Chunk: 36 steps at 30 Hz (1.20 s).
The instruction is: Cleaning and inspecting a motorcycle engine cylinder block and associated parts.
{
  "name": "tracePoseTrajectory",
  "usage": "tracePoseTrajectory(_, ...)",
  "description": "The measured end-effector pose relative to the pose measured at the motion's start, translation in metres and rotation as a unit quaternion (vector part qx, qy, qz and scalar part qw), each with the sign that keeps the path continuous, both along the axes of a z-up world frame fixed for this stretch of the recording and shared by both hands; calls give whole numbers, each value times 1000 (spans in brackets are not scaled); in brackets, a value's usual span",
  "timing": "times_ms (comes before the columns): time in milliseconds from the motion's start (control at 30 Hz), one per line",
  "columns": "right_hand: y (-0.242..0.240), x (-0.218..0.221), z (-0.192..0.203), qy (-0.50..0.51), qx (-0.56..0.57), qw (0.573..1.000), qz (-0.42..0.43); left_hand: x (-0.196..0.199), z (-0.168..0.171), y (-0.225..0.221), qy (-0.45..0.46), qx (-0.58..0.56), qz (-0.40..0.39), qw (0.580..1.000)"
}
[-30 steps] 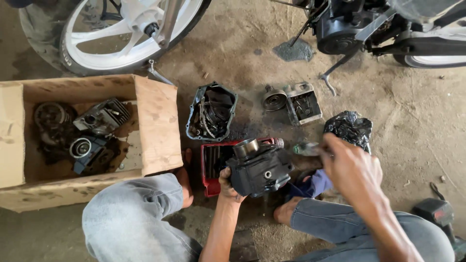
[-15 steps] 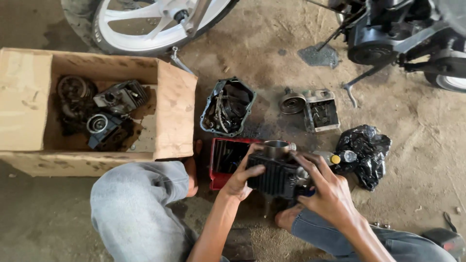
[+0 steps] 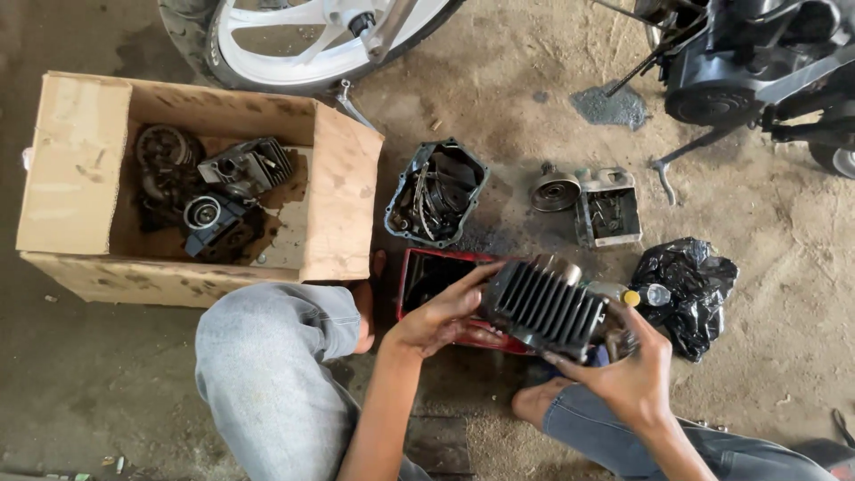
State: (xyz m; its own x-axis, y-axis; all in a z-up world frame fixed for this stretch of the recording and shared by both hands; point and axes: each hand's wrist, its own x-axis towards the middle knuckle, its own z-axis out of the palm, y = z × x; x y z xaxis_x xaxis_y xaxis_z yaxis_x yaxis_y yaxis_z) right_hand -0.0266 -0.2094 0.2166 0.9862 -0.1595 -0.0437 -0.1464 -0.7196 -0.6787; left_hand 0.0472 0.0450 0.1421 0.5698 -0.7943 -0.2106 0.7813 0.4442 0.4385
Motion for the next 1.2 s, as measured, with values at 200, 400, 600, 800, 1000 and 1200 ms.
tracePoseTrajectory(200, 4, 14, 20, 87, 160, 970, -163, -18, -41, -39, -157, 83, 156, 972)
tracePoseTrajectory(400, 11, 19, -10, 12, 189, 966, -173, -32, -18, -98, 143, 3, 315, 938)
tracePoseTrajectory(600, 35, 11, -39, 34, 143, 976, -162, -39, -80, -115, 265, 185, 317, 892)
tracePoseTrajectory(800, 51, 5, -67, -16, 22, 997, -72, -59, -186, -110, 211, 140, 404, 879)
tracePoseTrajectory(1000, 8, 0, -57, 89, 420, 898, -92, -33, -171, -86, 241, 20, 359, 901)
tracePoseTrajectory(1200, -77, -16, -143, 422, -236, 875, -15, -21, -230, -51, 202, 20, 344, 917)
